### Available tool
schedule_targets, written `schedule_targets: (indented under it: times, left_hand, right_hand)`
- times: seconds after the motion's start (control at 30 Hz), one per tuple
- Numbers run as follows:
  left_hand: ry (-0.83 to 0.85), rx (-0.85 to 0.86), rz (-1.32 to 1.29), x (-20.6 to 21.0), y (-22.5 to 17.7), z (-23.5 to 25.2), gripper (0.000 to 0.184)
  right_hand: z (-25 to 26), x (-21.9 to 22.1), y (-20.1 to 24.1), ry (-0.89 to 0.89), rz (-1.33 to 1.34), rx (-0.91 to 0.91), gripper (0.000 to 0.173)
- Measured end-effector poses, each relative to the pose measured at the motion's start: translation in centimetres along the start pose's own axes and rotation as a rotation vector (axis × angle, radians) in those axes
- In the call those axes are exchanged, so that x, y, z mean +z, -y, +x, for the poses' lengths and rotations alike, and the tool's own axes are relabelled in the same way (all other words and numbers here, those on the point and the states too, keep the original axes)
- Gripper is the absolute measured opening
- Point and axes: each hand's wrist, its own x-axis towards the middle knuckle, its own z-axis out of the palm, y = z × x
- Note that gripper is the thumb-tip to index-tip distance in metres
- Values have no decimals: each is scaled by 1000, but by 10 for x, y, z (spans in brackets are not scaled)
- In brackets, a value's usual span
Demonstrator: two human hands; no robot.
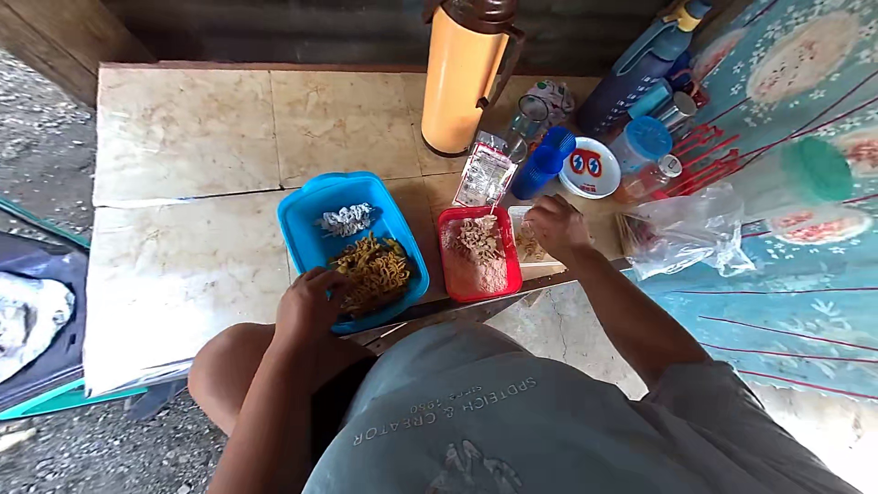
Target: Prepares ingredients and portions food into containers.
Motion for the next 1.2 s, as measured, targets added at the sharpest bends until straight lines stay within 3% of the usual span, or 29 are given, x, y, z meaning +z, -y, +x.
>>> schedule_targets:
  times: [0.1, 0.17, 0.3, 0.4, 0.53, 0.63, 0.77, 1.0, 1.2]
  left_hand:
    - [21, -32, 10, 1, -1, 0, 11]
    - [27, -58, 11, 1, -2, 0, 11]
    - [17, -62, 8, 1, -4, -3, 11]
    - [12, -50, 4, 1, -2, -1, 11]
    - [12, -44, 16, 0, -5, 0, 12]
    - [21, -60, 18, -3, -9, 0, 12]
    - [4, -46, 20, -2, -12, 0, 11]
    - [-3, -18, 23, -4, -13, -3, 11]
    - [-3, -10, 26, -3, -12, 0, 11]
  right_hand:
    - [-19, 30, -35, 330, -105, 81, 19]
    - [-29, 37, -46, 377, -95, 118, 19]
    - [-38, 22, -42, 307, -32, 278, 19]
    - [-50, 15, -50, 455, -2, 364, 21]
    - [-75, -8, -59, 343, -64, 844, 41]
    - [-84, 4, -69, 437, -19, 1032, 54]
    - [-80, 13, -70, 458, -95, 942, 36]
    - [-71, -35, -34, 465, -211, 931, 32]
    - [-66, -40, -2, 543, -118, 877, 33]
